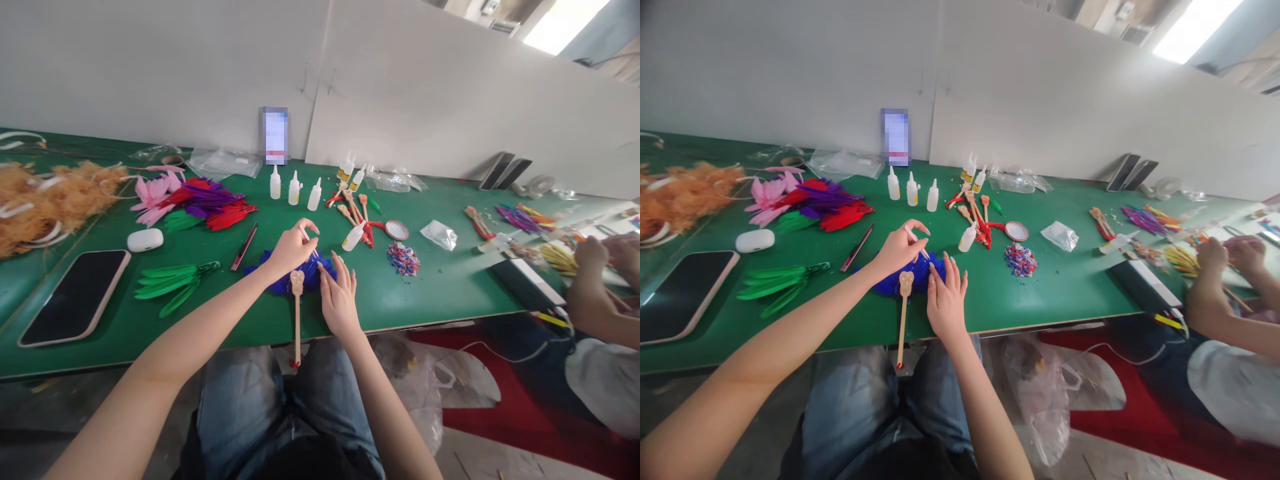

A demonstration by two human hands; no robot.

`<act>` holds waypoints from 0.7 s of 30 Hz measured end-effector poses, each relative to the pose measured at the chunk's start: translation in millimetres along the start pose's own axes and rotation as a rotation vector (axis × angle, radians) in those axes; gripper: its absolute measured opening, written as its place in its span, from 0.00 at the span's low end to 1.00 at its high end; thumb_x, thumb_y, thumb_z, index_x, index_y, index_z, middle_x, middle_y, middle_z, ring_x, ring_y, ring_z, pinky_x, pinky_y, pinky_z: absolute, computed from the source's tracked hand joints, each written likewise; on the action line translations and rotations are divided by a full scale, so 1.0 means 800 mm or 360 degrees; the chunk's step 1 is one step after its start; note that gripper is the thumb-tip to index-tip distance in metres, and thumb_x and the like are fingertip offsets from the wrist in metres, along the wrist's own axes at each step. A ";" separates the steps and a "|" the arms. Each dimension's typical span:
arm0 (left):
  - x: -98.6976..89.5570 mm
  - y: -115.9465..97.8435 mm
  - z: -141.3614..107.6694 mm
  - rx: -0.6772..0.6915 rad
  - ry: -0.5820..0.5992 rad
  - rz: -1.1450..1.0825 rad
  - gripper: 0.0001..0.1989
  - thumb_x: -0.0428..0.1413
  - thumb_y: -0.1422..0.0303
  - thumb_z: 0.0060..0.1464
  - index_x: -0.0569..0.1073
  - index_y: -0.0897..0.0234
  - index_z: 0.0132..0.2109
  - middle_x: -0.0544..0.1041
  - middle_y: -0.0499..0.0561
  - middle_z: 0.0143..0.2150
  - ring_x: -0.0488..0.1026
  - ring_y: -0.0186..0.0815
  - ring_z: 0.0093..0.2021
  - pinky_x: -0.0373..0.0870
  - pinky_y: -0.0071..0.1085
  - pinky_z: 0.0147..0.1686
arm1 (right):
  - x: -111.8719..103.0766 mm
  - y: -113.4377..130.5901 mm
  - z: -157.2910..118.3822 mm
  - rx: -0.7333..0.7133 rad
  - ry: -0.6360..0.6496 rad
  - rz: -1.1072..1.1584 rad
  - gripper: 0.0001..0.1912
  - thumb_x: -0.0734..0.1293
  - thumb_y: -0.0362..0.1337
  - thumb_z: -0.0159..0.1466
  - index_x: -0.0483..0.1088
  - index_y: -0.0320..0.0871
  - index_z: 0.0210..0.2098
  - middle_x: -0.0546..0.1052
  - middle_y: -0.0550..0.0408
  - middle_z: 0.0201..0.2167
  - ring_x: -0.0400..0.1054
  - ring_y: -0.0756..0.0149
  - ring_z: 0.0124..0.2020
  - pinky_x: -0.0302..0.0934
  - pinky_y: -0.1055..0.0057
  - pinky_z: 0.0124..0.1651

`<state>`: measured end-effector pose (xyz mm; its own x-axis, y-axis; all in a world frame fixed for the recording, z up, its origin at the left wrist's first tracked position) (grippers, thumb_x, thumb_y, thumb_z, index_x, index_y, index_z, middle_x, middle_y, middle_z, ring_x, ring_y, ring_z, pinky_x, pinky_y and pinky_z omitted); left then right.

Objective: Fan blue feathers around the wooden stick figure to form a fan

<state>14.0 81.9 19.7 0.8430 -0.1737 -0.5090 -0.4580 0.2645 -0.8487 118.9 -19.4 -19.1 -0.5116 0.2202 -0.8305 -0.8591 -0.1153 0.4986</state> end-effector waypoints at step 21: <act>-0.034 -0.034 -0.021 0.0526 0.0197 0.0416 0.17 0.41 0.72 0.61 0.71 0.61 0.48 0.65 0.50 0.38 0.66 0.32 0.36 0.65 0.30 0.42 | 0.002 -0.011 0.001 -0.0073 0.0133 0.0118 0.24 0.45 0.41 0.70 0.59 0.49 0.61 0.46 0.54 0.68 0.37 0.60 0.68 0.37 0.47 0.65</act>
<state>-1.2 63.9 54.2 0.6616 -0.1675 -0.7309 -0.5195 0.6005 -0.6079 125.8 -16.9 -24.7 -0.5713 0.1282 -0.8107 -0.8178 -0.1727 0.5490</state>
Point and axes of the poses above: each hand's wrist, its own z-axis towards the middle knuckle, its own x-axis out of the palm, y = z × x, the point moved 8 cm from there along z, towards the middle knuckle
